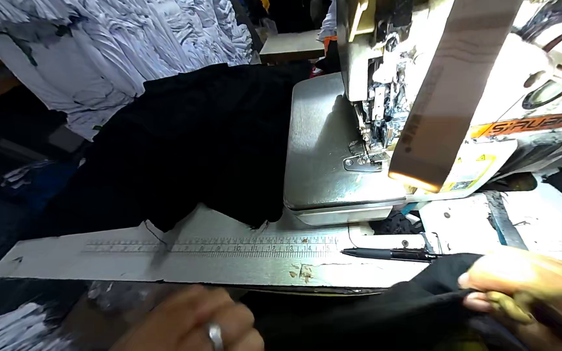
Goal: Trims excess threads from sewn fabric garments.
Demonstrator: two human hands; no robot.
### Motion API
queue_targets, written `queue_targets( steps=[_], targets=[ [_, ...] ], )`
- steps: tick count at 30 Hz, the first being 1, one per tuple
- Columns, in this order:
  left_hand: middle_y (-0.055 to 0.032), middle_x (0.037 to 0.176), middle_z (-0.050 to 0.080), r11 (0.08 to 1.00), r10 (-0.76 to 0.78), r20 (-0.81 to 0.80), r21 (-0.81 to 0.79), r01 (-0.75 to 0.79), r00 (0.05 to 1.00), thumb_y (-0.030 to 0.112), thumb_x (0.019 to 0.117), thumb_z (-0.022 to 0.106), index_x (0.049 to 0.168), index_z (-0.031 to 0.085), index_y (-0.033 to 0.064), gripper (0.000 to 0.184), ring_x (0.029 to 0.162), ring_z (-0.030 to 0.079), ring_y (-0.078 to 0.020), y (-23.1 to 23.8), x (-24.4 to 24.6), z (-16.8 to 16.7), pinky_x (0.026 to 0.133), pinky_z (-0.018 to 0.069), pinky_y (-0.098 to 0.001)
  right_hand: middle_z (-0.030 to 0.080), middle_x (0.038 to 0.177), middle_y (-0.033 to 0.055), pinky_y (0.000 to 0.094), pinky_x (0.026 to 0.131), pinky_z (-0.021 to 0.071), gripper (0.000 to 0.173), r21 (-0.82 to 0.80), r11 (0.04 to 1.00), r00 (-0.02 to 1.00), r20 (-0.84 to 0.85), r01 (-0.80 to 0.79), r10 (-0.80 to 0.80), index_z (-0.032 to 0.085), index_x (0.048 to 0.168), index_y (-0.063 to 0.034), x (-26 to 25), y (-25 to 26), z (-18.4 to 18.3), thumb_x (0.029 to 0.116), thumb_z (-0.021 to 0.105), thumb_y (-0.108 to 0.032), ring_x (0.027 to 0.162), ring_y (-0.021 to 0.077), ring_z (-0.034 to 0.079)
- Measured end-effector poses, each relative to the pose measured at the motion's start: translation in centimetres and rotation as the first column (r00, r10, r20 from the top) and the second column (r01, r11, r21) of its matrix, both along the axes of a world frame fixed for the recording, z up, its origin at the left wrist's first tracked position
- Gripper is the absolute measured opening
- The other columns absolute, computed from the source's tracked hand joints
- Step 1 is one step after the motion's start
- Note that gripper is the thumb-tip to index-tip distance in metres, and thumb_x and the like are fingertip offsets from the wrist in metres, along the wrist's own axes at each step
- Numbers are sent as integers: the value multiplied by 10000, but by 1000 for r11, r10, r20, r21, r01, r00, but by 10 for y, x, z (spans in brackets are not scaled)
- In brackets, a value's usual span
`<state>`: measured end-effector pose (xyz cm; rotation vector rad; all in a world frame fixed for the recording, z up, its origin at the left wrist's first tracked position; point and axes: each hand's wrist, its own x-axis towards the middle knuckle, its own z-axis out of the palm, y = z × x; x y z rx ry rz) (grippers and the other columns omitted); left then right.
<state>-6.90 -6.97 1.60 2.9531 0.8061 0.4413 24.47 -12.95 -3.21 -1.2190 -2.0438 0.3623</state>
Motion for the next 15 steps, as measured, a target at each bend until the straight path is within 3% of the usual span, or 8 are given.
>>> queue_targets(
  steps=[2,5,6,8,10,12,15],
  targets=[
    [-208,687,611,1000,-29,-15,5,30,999,132,1024,495,732,554,1,325,689,619,-364,16,-12,-5,661,483,-440,696,806,168,255,778,502,232,-46,998,993,-108,33,-38,687,935,18,-3,3,-7,1030,595,-172,810,190,663],
    [-195,693,596,994,-45,145,-88,58,988,150,1046,463,729,521,15,350,711,591,-307,22,-5,-9,676,464,-362,703,824,95,95,801,459,286,-78,990,932,-334,119,-139,676,916,43,-34,14,-9,1024,611,-214,826,-30,615],
    [-191,700,582,986,-44,207,-147,76,977,167,1057,454,730,509,17,364,730,579,-288,20,1,-8,692,456,-336,704,824,82,78,794,463,282,-99,990,907,-402,97,-129,684,912,54,-42,16,-9,1015,624,-201,818,-59,606],
    [-203,709,597,981,-28,251,-181,75,968,187,1050,463,735,534,-3,375,734,599,-294,11,12,-1,716,481,-341,706,825,149,152,788,501,245,-120,993,892,-452,-24,-33,699,930,85,-51,16,-2,1002,626,-137,806,56,650],
    [-225,702,613,995,33,162,-94,-18,986,157,1019,479,731,563,-33,355,689,618,-335,10,11,2,672,493,-403,680,803,178,231,766,510,218,-98,993,910,-415,-62,16,681,933,78,-47,14,-1,1014,591,-102,788,154,652],
    [-199,674,610,992,123,51,14,-124,991,198,1016,507,694,583,-14,393,659,639,-339,32,-7,-16,607,512,-439,695,826,50,108,772,500,246,-69,994,939,-326,89,-107,676,932,-20,-36,20,-19,1030,590,-229,811,-12,636],
    [-169,705,637,994,99,60,39,-101,993,251,1023,506,680,575,34,412,705,651,-310,47,-3,-31,643,505,-415,686,800,69,77,760,457,281,-103,990,880,-456,97,-133,678,867,28,-46,28,-37,999,625,-214,795,-42,601]
  ],
)
